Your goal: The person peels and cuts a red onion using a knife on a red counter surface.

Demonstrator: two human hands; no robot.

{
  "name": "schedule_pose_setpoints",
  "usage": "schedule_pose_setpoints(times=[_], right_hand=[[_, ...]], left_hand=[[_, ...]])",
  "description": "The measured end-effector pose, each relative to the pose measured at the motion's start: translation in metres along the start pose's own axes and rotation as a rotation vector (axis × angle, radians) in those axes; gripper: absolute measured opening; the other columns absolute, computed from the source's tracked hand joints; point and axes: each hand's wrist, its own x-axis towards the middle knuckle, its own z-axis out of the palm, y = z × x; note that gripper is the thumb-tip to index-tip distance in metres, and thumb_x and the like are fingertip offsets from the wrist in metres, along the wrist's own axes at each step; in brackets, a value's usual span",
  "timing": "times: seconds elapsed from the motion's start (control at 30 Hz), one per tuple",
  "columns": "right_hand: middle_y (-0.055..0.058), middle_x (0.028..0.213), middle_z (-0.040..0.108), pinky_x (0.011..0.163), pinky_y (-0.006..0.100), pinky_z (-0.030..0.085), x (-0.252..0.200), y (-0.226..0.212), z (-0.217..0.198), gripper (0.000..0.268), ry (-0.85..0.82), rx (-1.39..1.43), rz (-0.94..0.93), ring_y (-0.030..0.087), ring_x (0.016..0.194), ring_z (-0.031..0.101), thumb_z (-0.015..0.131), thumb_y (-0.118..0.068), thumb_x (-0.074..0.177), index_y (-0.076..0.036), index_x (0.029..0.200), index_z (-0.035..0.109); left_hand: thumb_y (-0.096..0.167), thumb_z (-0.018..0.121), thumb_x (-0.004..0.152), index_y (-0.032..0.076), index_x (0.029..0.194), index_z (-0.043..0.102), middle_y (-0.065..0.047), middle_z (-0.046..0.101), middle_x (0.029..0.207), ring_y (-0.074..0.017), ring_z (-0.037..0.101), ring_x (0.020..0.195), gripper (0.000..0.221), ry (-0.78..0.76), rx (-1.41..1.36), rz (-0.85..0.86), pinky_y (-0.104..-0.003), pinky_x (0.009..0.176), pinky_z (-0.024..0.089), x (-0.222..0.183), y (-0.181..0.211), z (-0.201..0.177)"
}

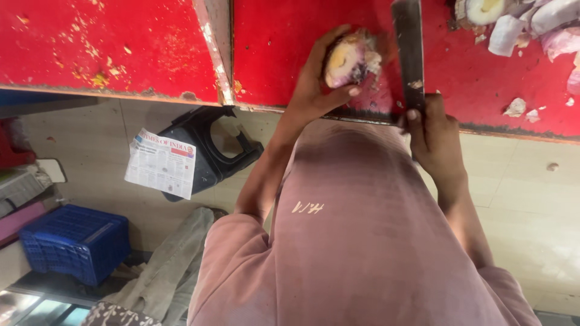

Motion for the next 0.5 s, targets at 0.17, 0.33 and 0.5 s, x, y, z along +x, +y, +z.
schedule_pose_setpoints(times=[0.17,0.33,0.5], right_hand=[[0.008,0.079,0.065,0.067,0.032,0.052,0.017,-0.014,-0.017,0.024,-0.039,0.054,-0.077,0.017,0.069,0.067,0.050,-0.023,0.121,-0.002,0.110,0.048],[0.009,0.066,0.054,0.049,0.031,0.041,0.035,-0.027,-0.048,0.055,-0.124,-0.205,-0.196,0.018,0.050,0.055,0.073,-0.053,0.088,-0.002,0.099,0.057],[0.008,0.063,0.053,0.048,0.033,0.040,0.042,-0.047,-0.063,0.066,-0.269,-0.282,-0.341,0.022,0.050,0.056,0.082,-0.062,0.067,-0.003,0.086,0.059]], left_hand=[[0.027,0.097,0.080,0.005,0.164,0.022,-0.014,0.042,0.155,-0.0250,0.043,0.144,0.115,-0.189,-0.389,-0.028,-0.037,0.127,0.035,-0.006,0.016,0.012],[0.026,0.104,0.083,0.013,0.167,0.008,-0.006,0.015,0.173,-0.0203,0.026,0.155,0.128,-0.430,-0.336,0.142,-0.034,0.130,0.027,-0.011,0.017,0.018],[0.024,0.100,0.085,0.022,0.168,0.010,0.001,0.015,0.172,-0.0156,0.036,0.151,0.122,-0.565,-0.508,0.183,-0.032,0.131,0.032,0.004,0.057,0.021]])
